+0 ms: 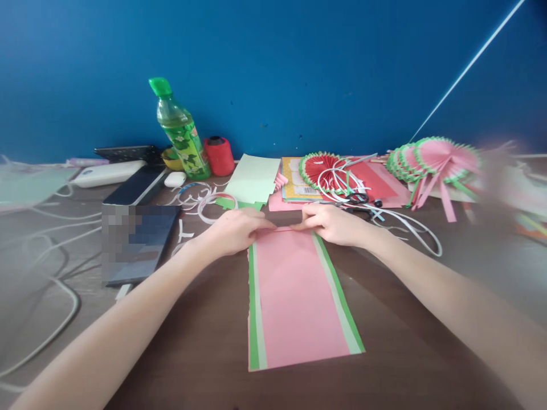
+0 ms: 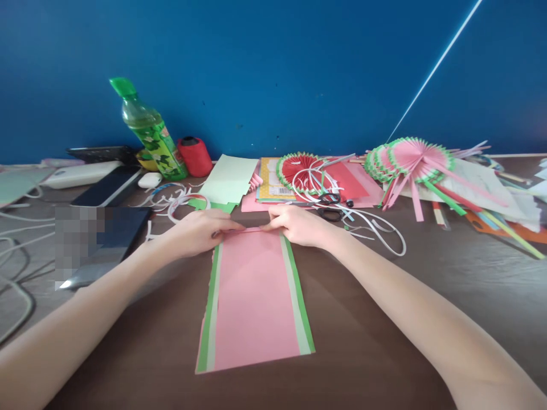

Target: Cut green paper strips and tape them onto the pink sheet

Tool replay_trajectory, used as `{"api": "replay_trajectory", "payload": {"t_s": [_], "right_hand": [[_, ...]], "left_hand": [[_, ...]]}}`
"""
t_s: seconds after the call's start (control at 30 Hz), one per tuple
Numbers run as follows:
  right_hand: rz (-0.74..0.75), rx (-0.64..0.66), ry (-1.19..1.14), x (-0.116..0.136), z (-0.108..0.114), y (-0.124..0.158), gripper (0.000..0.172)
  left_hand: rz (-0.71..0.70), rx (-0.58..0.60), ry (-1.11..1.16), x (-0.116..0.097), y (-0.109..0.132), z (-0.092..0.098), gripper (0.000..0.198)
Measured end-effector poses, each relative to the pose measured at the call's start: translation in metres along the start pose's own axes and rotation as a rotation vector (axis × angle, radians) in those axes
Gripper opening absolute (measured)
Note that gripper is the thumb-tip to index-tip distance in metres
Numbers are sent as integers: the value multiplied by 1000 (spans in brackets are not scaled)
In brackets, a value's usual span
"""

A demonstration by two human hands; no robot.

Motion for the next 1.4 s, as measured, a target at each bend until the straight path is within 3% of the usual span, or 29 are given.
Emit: {"api": "replay_trajectory", "payload": {"t_s": [0.27,0.53,0.8,1.03,1.17,1.4], "right_hand": [[41,22,86,4,-1,-1,52],[-3,159,303,18,1,0,53],[-56,236,358,23,-2,2,46],[-10,121,376,28,-1,-3,31],[-82,41,167,22,0,-5,26],[-237,-71,-130,5,4,-4,17]], "left_hand": [[-104,39,-268,-13,4,-1,43],[-35,195,-416,-27,4,6,51],[88,208,-541,-48,12,1,48],[98,28,-408,-51,3,3,25],[63,-51,-328,-45,-5,3,24],[379,-6,-18,-8,1,7,19]]}}
Point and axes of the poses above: each hand's wrist, its own y-axis away from the middle knuckle, its own z-axis out of the back of the hand, x = y × z, the point moved 6 cm from there along -y, towards the middle knuckle, and after that the axes turned 3 degrees about -x, right-handed, at the moved point
